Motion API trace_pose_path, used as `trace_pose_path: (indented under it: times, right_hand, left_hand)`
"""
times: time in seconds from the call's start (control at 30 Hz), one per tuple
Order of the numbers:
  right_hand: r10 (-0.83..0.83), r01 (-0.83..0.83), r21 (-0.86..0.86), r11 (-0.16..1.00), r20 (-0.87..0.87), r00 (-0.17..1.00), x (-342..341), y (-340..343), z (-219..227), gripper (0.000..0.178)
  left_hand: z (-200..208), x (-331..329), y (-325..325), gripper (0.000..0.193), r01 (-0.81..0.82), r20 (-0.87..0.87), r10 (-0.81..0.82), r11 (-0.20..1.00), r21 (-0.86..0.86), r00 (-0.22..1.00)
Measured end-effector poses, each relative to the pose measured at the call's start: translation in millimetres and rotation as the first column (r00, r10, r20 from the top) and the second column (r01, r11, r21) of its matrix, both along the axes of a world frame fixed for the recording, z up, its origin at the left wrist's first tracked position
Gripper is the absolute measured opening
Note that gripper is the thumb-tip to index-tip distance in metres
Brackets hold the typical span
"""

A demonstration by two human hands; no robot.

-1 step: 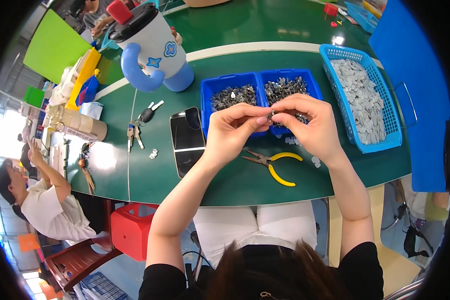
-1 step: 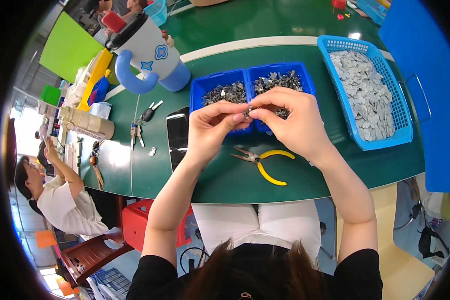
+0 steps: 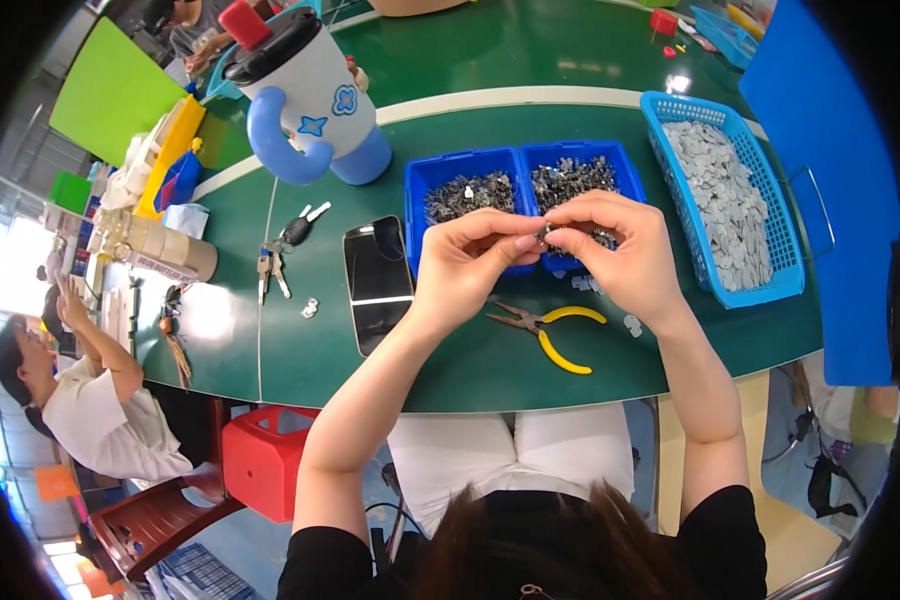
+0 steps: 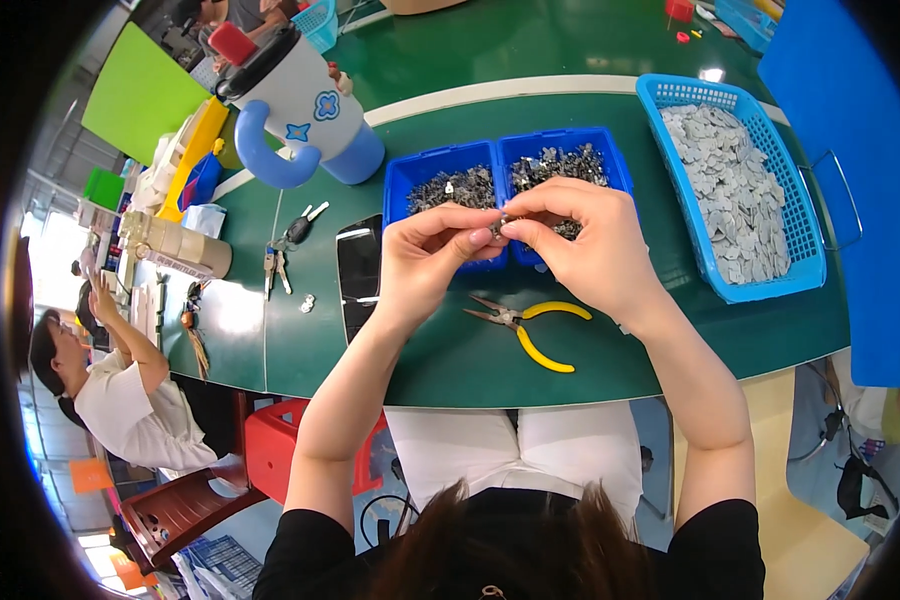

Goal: Assembling small metal pins into white plastic parts using needle-nose pliers at a workbench.

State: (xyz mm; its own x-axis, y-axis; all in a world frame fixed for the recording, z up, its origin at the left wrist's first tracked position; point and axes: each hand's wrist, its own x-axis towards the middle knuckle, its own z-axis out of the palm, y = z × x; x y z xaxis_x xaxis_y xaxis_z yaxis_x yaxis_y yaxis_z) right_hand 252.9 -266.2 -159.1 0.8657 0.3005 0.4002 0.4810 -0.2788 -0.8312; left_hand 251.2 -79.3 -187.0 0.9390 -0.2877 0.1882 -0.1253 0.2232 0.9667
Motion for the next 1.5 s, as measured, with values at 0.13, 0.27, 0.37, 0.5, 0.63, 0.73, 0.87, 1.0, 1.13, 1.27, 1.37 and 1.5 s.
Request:
trace_pose_path:
  times: [0.13,0.27,0.37,0.5,0.63,0.73,0.87,1.0,1.13,1.27,1.37,1.5]
  right_hand:
    - [0.038,-0.019,0.122,0.992,-0.153,0.987,-1,3,-2,0.013]
    - [0.105,-0.065,0.186,0.980,-0.213,0.971,3,-1,-3,0.013]
    - [0.131,-0.060,0.249,0.967,-0.281,0.951,7,1,-7,0.013]
    - [0.117,-0.054,0.230,0.972,-0.270,0.956,8,1,-7,0.012]
    - [0.102,-0.049,0.208,0.977,-0.254,0.962,7,2,-8,0.012]
    - [0.103,-0.043,0.230,0.972,-0.256,0.961,7,4,-12,0.012]
    - [0.104,-0.029,0.267,0.963,-0.273,0.956,7,4,-16,0.011]
    - [0.083,-0.015,0.249,0.968,-0.262,0.962,10,6,-23,0.012]
    - [0.049,0.026,0.269,0.963,-0.267,0.962,10,9,-23,0.010]
    - [0.039,0.002,0.225,0.974,-0.182,0.982,5,9,-14,0.010]
    - [0.013,-0.019,0.058,0.998,0.106,0.994,-4,12,-2,0.011]
    - [0.030,-0.031,0.005,0.999,0.170,0.985,-26,9,17,0.012]
  left_hand:
    - [-2,-2,2,0.015,0.000,0.034,0.000,1.000,-0.015,0.999]
    - [-2,1,1,0.015,0.026,-0.002,-0.026,0.999,-0.034,1.000]
    - [1,3,4,0.015,0.030,-0.067,-0.033,0.999,-0.042,0.997]
    - [3,4,5,0.016,0.035,-0.131,-0.037,0.999,-0.017,0.991]
    - [-1,4,6,0.016,0.035,-0.077,-0.037,0.999,-0.027,0.996]
    - [-3,3,6,0.016,0.029,-0.083,-0.029,1.000,-0.005,0.996]
    - [-4,3,5,0.015,0.018,-0.082,-0.019,1.000,-0.009,0.996]
    - [-6,4,4,0.016,-0.002,-0.086,0.003,1.000,0.007,0.996]
    - [-1,6,5,0.016,0.003,-0.103,-0.005,1.000,-0.015,0.995]
    - [8,3,7,0.015,0.031,-0.145,-0.035,0.999,-0.029,0.989]
    - [18,-2,9,0.013,0.011,-0.149,-0.013,1.000,-0.012,0.989]
    - [30,-22,12,0.009,0.054,-0.166,-0.059,0.998,-0.034,0.984]
